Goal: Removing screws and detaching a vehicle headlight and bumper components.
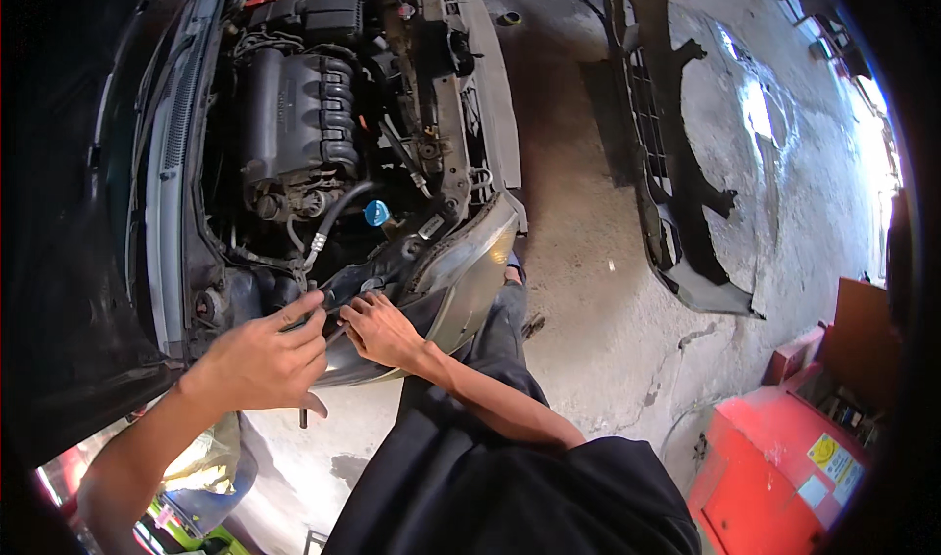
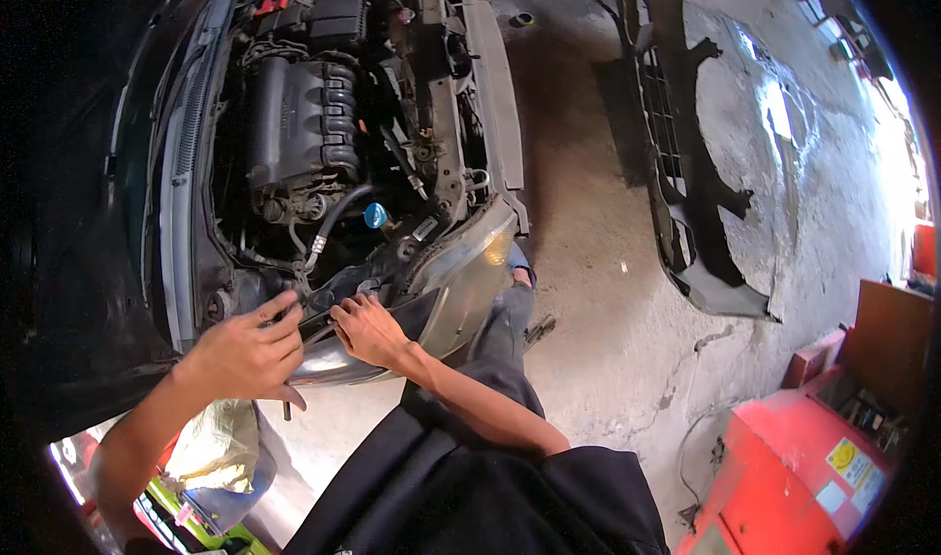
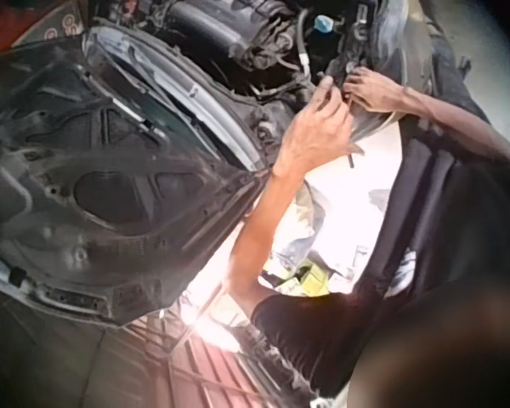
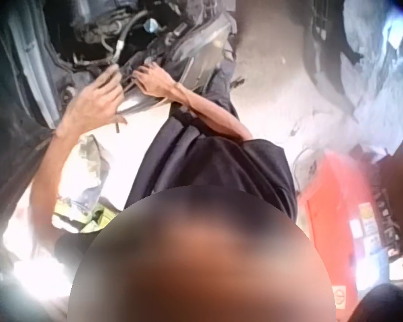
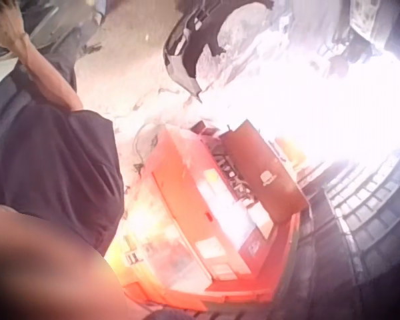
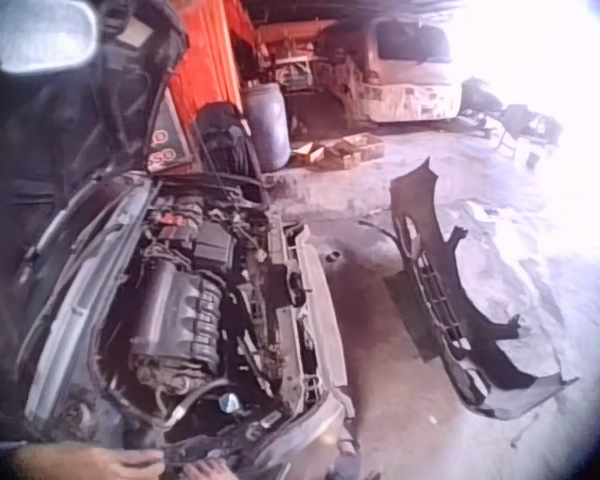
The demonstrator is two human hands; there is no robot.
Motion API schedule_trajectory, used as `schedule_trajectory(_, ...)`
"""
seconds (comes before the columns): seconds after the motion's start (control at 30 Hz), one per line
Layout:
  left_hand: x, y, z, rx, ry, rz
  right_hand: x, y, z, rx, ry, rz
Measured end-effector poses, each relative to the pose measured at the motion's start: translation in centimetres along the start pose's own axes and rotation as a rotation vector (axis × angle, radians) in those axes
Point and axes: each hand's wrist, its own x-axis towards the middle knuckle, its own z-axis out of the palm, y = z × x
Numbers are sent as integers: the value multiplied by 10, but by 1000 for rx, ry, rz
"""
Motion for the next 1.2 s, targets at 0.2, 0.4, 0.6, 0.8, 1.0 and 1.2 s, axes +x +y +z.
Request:
schedule_trajectory(0.2, -5, -11, -2, 57, -5, 40, 9, 6, -8, -29, -143, -67)
schedule_trajectory(0.4, 6, -16, -6, 37, -16, -34, 14, 15, -19, 5, -212, -134)
schedule_trajectory(0.6, 26, 32, 13, -214, 119, -883, 17, 10, -18, 66, -155, 1)
schedule_trajectory(0.8, 73, 57, -9, -1602, 466, -2010, 11, -2, -21, 24, -230, 120)
schedule_trajectory(1.0, 42, 61, -39, -852, 128, -1521, 15, 7, -21, 22, -368, 8)
schedule_trajectory(1.2, 14, 18, -31, -219, -80, -454, 9, 12, -25, -30, -355, -129)
